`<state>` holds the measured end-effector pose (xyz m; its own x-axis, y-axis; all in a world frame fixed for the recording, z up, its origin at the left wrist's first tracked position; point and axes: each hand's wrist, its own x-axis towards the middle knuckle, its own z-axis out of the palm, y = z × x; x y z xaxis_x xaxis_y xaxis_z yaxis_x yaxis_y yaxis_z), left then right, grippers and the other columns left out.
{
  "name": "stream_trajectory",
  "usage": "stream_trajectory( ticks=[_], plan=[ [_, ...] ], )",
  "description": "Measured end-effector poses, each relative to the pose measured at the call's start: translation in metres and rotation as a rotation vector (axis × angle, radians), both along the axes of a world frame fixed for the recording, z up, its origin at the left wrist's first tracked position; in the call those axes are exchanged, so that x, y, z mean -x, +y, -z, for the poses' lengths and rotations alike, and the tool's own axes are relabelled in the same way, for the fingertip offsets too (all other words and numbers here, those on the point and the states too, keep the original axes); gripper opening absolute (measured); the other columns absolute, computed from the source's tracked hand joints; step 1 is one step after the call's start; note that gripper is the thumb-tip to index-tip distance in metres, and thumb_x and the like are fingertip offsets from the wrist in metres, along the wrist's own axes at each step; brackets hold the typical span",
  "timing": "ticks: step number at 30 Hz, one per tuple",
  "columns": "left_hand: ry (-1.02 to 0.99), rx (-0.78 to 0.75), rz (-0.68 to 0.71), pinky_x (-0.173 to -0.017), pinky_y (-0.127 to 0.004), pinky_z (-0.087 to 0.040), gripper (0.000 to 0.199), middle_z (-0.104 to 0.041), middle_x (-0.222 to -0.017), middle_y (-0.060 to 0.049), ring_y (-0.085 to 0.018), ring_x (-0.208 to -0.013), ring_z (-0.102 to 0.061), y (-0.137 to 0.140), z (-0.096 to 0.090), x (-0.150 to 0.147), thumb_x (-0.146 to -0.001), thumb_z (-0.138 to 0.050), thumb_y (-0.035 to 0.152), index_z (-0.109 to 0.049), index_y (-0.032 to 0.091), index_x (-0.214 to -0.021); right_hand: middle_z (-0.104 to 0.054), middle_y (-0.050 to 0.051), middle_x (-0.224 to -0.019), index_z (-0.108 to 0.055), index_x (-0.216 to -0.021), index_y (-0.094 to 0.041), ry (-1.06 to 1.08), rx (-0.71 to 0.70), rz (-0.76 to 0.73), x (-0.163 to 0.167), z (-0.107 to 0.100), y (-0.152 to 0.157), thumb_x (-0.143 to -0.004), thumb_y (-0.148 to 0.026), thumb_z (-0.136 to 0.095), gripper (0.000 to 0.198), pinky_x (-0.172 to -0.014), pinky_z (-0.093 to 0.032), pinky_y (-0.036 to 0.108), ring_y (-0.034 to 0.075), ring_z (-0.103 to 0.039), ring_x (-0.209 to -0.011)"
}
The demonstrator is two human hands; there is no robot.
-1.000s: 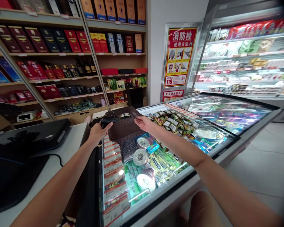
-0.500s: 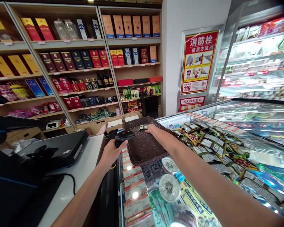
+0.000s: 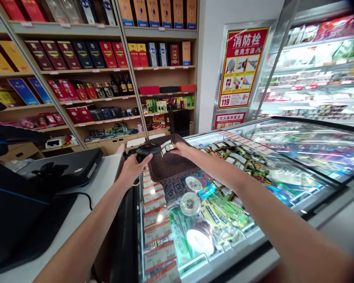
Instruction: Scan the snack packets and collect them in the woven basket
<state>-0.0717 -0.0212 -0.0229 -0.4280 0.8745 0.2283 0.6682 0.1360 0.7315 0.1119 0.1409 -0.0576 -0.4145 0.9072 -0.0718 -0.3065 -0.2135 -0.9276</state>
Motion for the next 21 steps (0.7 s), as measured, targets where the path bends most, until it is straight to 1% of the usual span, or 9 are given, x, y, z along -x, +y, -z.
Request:
stream_trajectory(
  ticks=[3,7,10,13,15,17,19,21],
  plan=[
    [0.047,-0.042,0.062,-0.052,-0.027,-0.047,0.054,-0.066,-0.063,-0.002,-0.020,-0.058,-0.066,-0.007,-0.015,-0.027,-0.072,-0.061,0.072,-0.066,0.019,-0.084,-0.069,0.002,-0.073,-0.064,-0.087,-0.013,0.004,0.056,-0.034,-0.014,-0.007,-0.011,-0.078,-0.002,-0.056,0.016,-0.083,-0.056,0.029,0.012,-0.064,-0.073],
    [0.193,-0.060,0.113,-0.057,-0.027,-0.049,0.049,-0.067,-0.069,0.000,-0.018,-0.058,-0.066,-0.014,-0.028,-0.061,-0.075,-0.061,0.068,-0.068,0.020,-0.085,-0.069,0.004,-0.073,-0.062,-0.086,-0.011,0.045,0.125,-0.018,-0.046,-0.010,-0.030,-0.080,0.004,-0.047,0.022,-0.084,-0.057,0.030,0.013,-0.066,-0.073],
    [0.286,-0.017,0.129,-0.060,-0.027,-0.049,0.047,-0.065,-0.061,0.000,-0.020,-0.062,-0.067,-0.018,-0.034,-0.083,-0.078,-0.059,0.066,-0.068,0.020,-0.082,-0.069,0.004,-0.074,-0.062,-0.086,-0.011,0.094,0.136,-0.024,-0.070,-0.012,-0.043,-0.082,0.005,-0.044,0.024,-0.082,-0.057,0.028,0.013,-0.067,-0.073],
    [0.272,0.018,0.141,-0.058,-0.027,-0.048,0.048,-0.064,-0.055,0.000,-0.021,-0.060,-0.067,-0.022,-0.039,-0.102,-0.078,-0.058,0.068,-0.067,0.021,-0.083,-0.069,0.004,-0.074,-0.061,-0.085,-0.012,0.124,0.136,0.008,-0.090,-0.012,-0.054,-0.083,0.004,-0.047,0.021,-0.078,-0.058,0.026,0.013,-0.067,-0.072],
    [0.239,0.038,0.148,-0.056,-0.027,-0.047,0.050,-0.065,-0.056,0.000,-0.021,-0.059,-0.067,-0.026,-0.040,-0.112,-0.076,-0.058,0.070,-0.066,0.021,-0.083,-0.068,0.003,-0.072,-0.060,-0.083,-0.013,0.148,0.129,0.064,-0.106,-0.010,-0.061,-0.084,0.003,-0.048,0.020,-0.079,-0.058,0.027,0.012,-0.067,-0.071],
    [0.232,0.074,0.155,-0.053,-0.026,-0.045,0.050,-0.066,-0.057,-0.001,-0.022,-0.059,-0.067,-0.031,-0.038,-0.118,-0.074,-0.058,0.071,-0.063,0.022,-0.080,-0.066,0.001,-0.069,-0.058,-0.079,-0.016,0.179,0.101,0.125,-0.129,-0.006,-0.069,-0.085,0.001,-0.050,0.020,-0.080,-0.059,0.028,0.012,-0.066,-0.070],
    [0.281,0.113,0.162,-0.052,-0.027,-0.043,0.050,-0.066,-0.058,-0.002,-0.023,-0.060,-0.067,-0.038,-0.031,-0.119,-0.073,-0.057,0.072,-0.060,0.022,-0.075,-0.066,0.000,-0.068,-0.056,-0.076,-0.017,0.209,0.067,0.196,-0.160,0.000,-0.076,-0.087,0.000,-0.050,0.021,-0.081,-0.059,0.029,0.011,-0.067,-0.070],
    [0.387,0.138,0.183,-0.054,-0.028,-0.042,0.050,-0.065,-0.061,-0.003,-0.024,-0.065,-0.066,-0.045,-0.019,-0.114,-0.073,-0.056,0.072,-0.059,0.023,-0.071,-0.067,0.000,-0.070,-0.056,-0.075,-0.017,0.242,0.039,0.295,-0.198,0.009,-0.079,-0.088,-0.001,-0.048,0.022,-0.080,-0.060,0.028,0.012,-0.068,-0.072]
  ],
)
